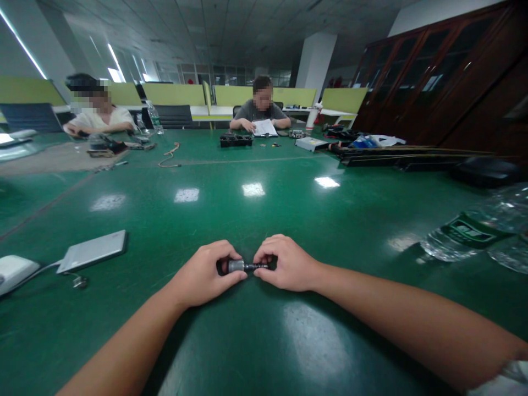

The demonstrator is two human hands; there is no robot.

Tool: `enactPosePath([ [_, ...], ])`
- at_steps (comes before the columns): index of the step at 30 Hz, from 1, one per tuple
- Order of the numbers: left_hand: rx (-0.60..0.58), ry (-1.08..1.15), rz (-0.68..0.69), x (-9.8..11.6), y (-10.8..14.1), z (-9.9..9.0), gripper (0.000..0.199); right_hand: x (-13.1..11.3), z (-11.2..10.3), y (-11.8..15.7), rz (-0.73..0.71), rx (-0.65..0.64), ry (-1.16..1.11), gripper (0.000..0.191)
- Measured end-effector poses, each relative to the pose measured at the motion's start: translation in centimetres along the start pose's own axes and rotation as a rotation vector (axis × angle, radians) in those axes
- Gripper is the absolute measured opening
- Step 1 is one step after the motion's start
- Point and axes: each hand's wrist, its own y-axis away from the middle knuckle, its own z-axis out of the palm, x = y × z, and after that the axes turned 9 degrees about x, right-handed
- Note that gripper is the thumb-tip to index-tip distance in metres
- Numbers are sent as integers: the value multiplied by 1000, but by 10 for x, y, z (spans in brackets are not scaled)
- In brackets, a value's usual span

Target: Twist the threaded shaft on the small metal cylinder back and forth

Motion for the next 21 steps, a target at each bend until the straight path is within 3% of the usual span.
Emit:
enactPosePath([
  [21,21,14,-6,-4,-1,-3,16,3,1,2,56,25,34,5],
])
